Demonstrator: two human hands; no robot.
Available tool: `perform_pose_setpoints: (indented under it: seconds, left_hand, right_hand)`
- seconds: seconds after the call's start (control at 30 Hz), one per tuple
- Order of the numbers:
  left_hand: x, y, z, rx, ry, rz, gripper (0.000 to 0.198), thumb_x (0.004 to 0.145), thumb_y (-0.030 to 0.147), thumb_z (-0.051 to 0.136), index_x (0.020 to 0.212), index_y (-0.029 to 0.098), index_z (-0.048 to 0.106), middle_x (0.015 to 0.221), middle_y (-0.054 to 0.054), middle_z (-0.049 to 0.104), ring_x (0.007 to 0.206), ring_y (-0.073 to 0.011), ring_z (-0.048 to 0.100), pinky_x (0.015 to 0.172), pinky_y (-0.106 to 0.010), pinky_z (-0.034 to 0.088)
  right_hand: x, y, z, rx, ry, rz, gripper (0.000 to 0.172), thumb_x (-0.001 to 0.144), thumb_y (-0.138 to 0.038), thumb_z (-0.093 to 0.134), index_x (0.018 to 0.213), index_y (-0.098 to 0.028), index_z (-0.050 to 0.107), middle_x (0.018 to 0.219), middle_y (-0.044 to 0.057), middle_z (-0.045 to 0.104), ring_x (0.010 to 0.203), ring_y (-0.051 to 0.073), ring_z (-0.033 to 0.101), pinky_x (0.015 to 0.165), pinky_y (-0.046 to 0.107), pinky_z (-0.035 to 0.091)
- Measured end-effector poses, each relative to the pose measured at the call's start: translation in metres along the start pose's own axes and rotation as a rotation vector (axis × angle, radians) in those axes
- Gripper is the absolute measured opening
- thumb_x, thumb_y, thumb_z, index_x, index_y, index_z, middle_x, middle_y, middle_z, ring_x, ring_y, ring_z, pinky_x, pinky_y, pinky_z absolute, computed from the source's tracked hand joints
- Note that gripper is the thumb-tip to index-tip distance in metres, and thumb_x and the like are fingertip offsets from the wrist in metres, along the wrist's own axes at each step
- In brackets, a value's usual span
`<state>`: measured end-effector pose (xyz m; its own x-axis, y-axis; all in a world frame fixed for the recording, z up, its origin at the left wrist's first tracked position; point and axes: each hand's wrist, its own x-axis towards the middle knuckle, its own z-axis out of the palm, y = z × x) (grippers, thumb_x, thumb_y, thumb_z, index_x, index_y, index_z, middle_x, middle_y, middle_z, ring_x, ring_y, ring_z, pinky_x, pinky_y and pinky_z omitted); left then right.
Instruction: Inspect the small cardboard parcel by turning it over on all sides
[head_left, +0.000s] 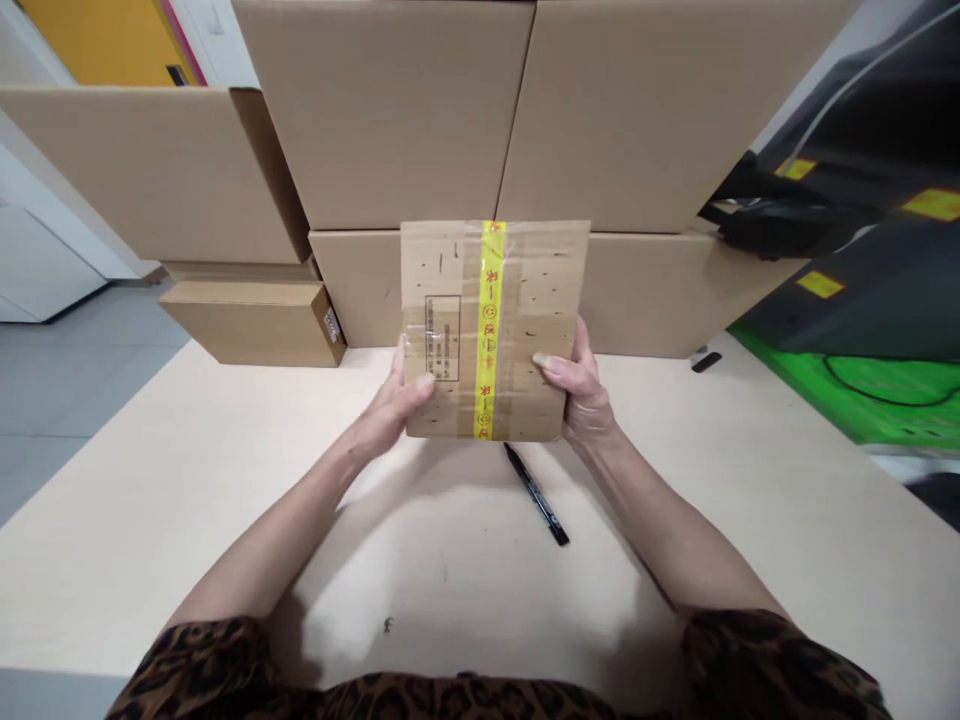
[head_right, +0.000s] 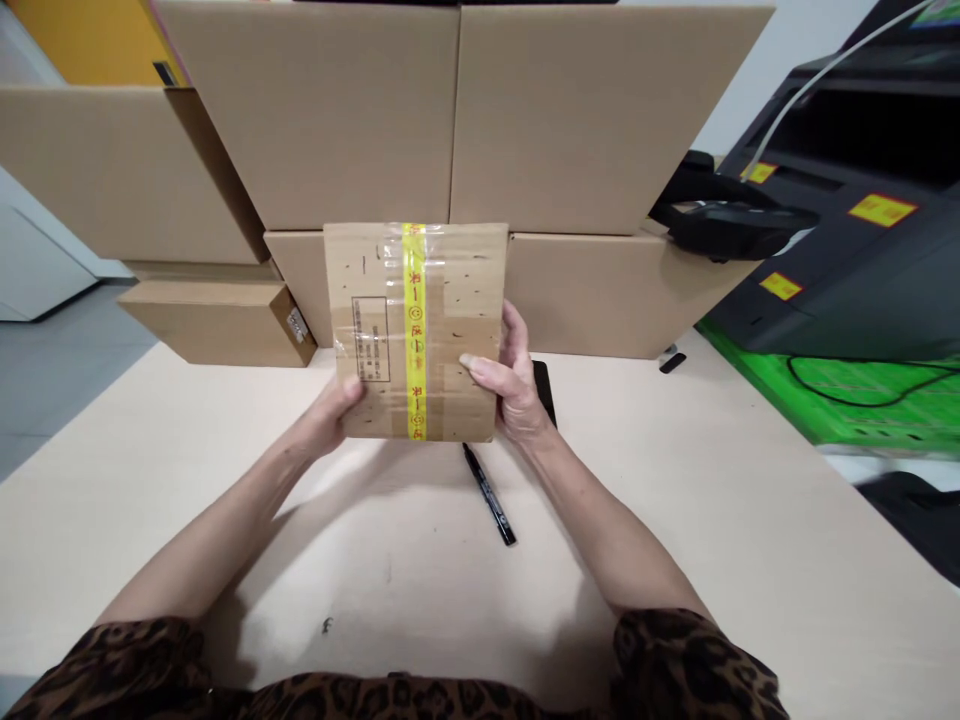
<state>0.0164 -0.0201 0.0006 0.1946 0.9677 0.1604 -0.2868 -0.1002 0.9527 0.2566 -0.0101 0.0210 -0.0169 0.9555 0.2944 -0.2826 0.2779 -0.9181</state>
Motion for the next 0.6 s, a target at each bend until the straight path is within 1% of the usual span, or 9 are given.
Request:
perform_pose_setpoints:
  seconds: [0.1,0.17,0.2,0.27,0.37,0.43,0.47,0.53,0.6]
  left_hand:
    - [-0.004,-0.003,0.01,-0.03,0.028,-0.095,0.108,0.062,0.058,0.097,0.153,0.021,0.053,0.142,-0.018,0.072,0.133,-0.0427,0.068,0.113,-0.056,0.055]
    - [-0.004,0.003,0.009,-0.018,0.058,-0.093,0.096,0.06,0.054,0.097,0.143,0.019,0.061,0.134,-0.016,0.076,0.13,-0.0427,0.07,0.11,-0.054,0.057]
    - [-0.003,0.007,0.008,0.001,0.048,-0.095,0.088,0.06,0.052,0.096,0.136,0.019,0.065,0.131,-0.015,0.078,0.129,-0.043,0.07,0.108,-0.054,0.058]
    - [-0.002,0.015,0.005,0.046,0.001,-0.102,0.073,0.06,0.049,0.096,0.122,0.02,0.071,0.128,-0.013,0.079,0.133,-0.044,0.067,0.108,-0.052,0.058]
    - [-0.002,0.023,0.003,0.109,-0.062,-0.136,0.062,0.06,0.046,0.098,0.112,0.022,0.073,0.13,-0.011,0.079,0.143,-0.0445,0.061,0.111,-0.051,0.056]
    - [-0.002,0.025,0.001,0.117,-0.073,-0.156,0.065,0.061,0.05,0.099,0.114,0.023,0.074,0.136,-0.011,0.077,0.145,-0.0441,0.059,0.112,-0.05,0.055]
    - [-0.002,0.025,0.0,0.105,-0.062,-0.149,0.068,0.061,0.055,0.099,0.116,0.023,0.074,0.14,-0.011,0.075,0.145,-0.0436,0.059,0.112,-0.05,0.056]
    - [-0.001,0.022,-0.002,0.048,0.005,-0.091,0.08,0.062,0.068,0.096,0.126,0.026,0.072,0.146,-0.011,0.07,0.144,-0.0409,0.059,0.109,-0.047,0.057]
    - [0.0,0.016,-0.003,-0.044,0.092,-0.031,0.092,0.062,0.079,0.091,0.138,0.032,0.066,0.151,-0.01,0.065,0.14,-0.0372,0.061,0.102,-0.046,0.06]
  right_hand:
    - [0.0,0.005,0.0,-0.013,-0.05,0.01,0.095,0.066,-0.049,0.082,0.152,-0.046,0.042,0.151,0.002,0.063,0.142,0.035,0.059,0.121,0.061,0.048]
    - [0.003,0.003,-0.003,-0.014,-0.073,0.014,0.099,0.063,-0.048,0.084,0.152,-0.046,0.041,0.147,0.001,0.066,0.139,0.035,0.061,0.119,0.061,0.049]
    - [0.004,0.001,-0.004,-0.008,-0.059,0.017,0.1,0.062,-0.047,0.085,0.152,-0.047,0.043,0.147,0.0,0.066,0.14,0.035,0.061,0.12,0.061,0.049]
    - [0.008,-0.005,-0.008,0.026,0.012,0.033,0.099,0.059,-0.045,0.087,0.149,-0.046,0.046,0.147,-0.001,0.066,0.144,0.035,0.058,0.123,0.061,0.047]
    - [0.012,-0.015,-0.012,0.097,0.09,0.09,0.1,0.054,-0.039,0.088,0.146,-0.042,0.05,0.141,0.0,0.069,0.147,0.038,0.056,0.125,0.065,0.046]
    - [0.014,-0.02,-0.014,0.11,0.082,0.092,0.097,0.052,-0.036,0.088,0.143,-0.039,0.052,0.136,0.002,0.072,0.147,0.04,0.056,0.125,0.066,0.046]
    - [0.015,-0.021,-0.016,0.104,0.076,0.073,0.094,0.053,-0.036,0.088,0.141,-0.038,0.053,0.135,0.003,0.072,0.147,0.04,0.056,0.125,0.067,0.045]
    - [0.017,-0.019,-0.019,0.082,0.089,0.005,0.084,0.059,-0.043,0.087,0.137,-0.037,0.055,0.139,0.003,0.071,0.15,0.04,0.053,0.126,0.068,0.043]
    - [0.02,-0.015,-0.022,0.078,0.167,-0.076,0.072,0.067,-0.052,0.084,0.131,-0.037,0.058,0.146,0.003,0.067,0.153,0.041,0.049,0.128,0.067,0.041]
